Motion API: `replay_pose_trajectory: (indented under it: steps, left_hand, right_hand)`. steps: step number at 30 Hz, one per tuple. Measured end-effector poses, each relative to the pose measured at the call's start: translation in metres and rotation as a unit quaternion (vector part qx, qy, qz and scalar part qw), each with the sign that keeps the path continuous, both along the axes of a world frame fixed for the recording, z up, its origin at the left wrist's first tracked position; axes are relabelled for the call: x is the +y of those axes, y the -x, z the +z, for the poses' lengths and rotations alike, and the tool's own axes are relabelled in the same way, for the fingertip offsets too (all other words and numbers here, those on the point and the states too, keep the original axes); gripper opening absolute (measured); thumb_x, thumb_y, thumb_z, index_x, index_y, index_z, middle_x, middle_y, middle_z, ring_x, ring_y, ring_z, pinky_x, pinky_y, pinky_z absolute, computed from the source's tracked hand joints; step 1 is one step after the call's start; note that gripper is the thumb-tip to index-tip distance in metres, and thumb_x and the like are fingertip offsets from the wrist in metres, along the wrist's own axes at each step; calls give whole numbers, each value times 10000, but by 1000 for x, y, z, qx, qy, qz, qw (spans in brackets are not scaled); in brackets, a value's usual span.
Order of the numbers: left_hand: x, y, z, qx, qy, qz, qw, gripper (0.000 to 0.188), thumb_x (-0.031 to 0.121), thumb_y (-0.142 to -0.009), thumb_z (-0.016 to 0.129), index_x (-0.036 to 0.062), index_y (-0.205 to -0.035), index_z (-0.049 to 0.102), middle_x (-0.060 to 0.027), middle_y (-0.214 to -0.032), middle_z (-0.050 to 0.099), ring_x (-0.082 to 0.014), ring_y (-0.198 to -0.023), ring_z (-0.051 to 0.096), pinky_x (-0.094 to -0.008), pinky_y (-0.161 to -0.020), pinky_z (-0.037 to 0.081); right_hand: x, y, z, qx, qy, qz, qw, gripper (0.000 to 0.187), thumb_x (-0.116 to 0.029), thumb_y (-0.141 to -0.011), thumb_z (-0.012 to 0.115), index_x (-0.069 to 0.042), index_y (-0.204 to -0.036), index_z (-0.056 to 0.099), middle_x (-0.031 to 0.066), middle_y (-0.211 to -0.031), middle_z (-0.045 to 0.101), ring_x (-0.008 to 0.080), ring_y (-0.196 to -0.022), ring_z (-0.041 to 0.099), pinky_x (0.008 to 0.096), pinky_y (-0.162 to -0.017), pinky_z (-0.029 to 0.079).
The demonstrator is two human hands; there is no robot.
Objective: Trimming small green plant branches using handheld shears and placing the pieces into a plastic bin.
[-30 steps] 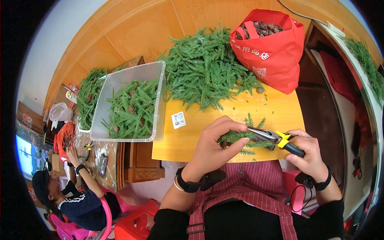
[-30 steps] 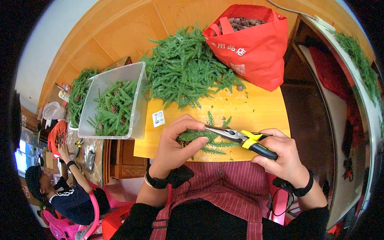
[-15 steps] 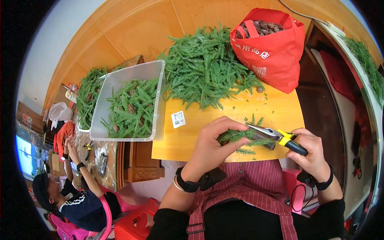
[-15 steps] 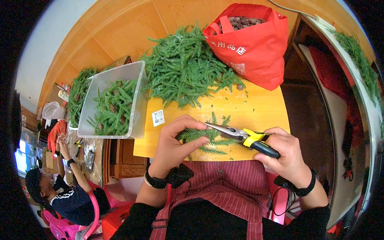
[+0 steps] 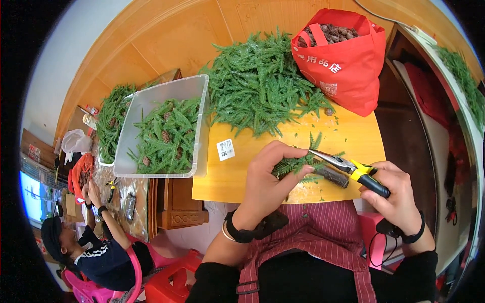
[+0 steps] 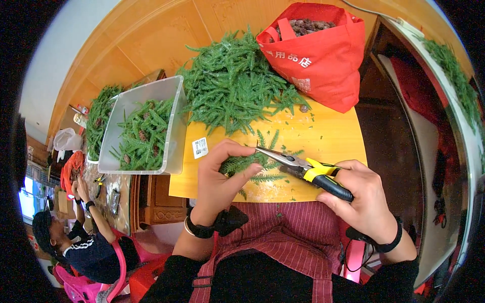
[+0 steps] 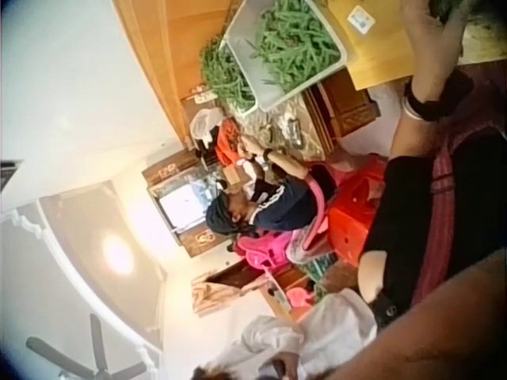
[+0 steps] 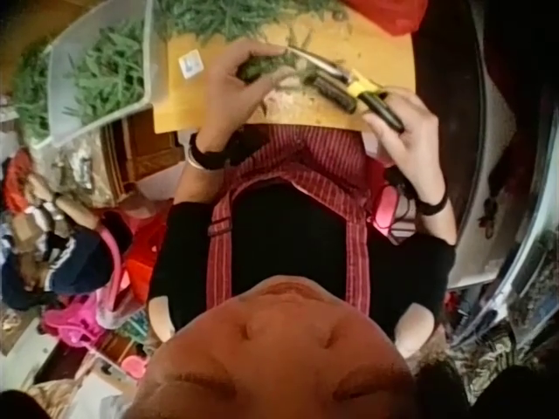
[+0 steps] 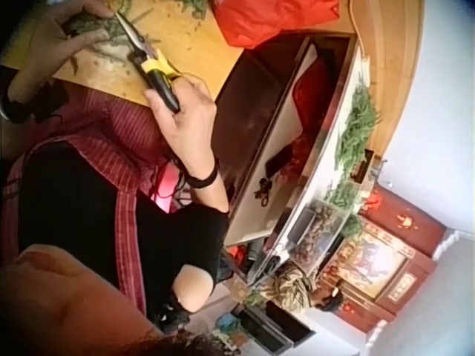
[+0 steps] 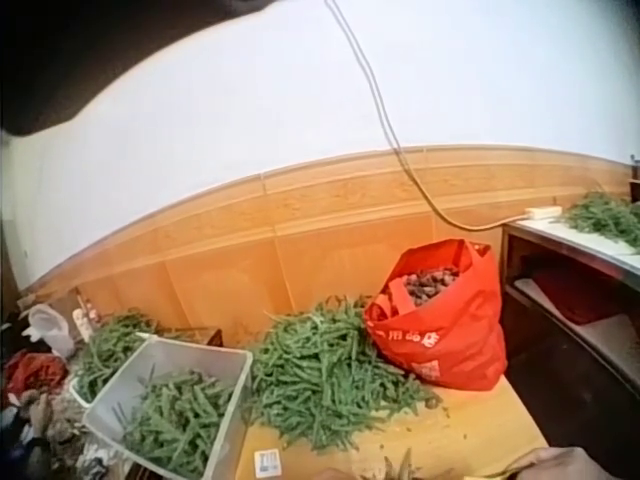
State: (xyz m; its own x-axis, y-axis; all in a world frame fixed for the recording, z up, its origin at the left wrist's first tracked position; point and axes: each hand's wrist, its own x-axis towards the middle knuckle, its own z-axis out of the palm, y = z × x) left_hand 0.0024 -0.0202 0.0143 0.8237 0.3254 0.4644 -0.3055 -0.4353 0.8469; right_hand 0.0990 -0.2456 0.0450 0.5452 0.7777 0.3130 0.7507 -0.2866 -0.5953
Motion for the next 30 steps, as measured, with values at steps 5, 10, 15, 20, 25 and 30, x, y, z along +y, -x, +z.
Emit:
replay_pose_trajectory:
  steps: [5,10,15,20,25,30]
  left_hand:
    - [1,2,-3,13,39,-25,999,234,-4,-649,706,11,-858,601,-55,-793,549,-143,-763,527,-244,-694,414]
    - [4,2,-5,20,77,-66,995,218,-15,-658,694,14,-848,591,-51,-810,543,-140,-769,521,-242,-695,410]
    - [6,2,-4,23,110,-107,988,199,-37,-659,683,15,-825,585,-53,-810,537,-139,-769,516,-238,-696,401]
    - [9,1,-8,23,116,-127,985,188,-35,-664,683,19,-819,591,-53,-793,544,-138,-753,526,-240,-680,408]
    - [13,-1,-10,21,88,-131,987,191,-33,-670,682,32,-829,598,-49,-779,557,-144,-737,540,-243,-662,419]
    - [14,-2,-8,-7,64,-139,988,199,-38,-662,685,35,-824,595,-50,-778,562,-154,-740,544,-249,-660,424]
  right_hand:
    - [-3,-3,-5,36,7,6,999,240,-267,-672,660,-33,-671,608,77,-637,571,268,-764,568,334,-669,447]
    - [-3,-8,-7,26,6,35,999,256,-294,-685,663,-47,-657,601,68,-630,570,268,-744,568,337,-673,445]
    - [-3,-10,-12,29,-42,43,998,293,-320,-709,662,-48,-637,580,47,-576,542,257,-653,564,340,-708,447]
    - [-4,-14,-14,7,-42,73,996,315,-334,-716,656,-42,-632,576,38,-543,519,236,-562,540,348,-728,449]
    - [-3,-18,-7,-4,-43,110,993,337,-305,-636,725,-21,-631,543,79,-533,461,283,-587,529,366,-699,456]
    - [-5,-19,-9,34,-44,102,993,341,-310,-651,712,-10,-651,551,77,-541,472,281,-577,526,372,-740,453]
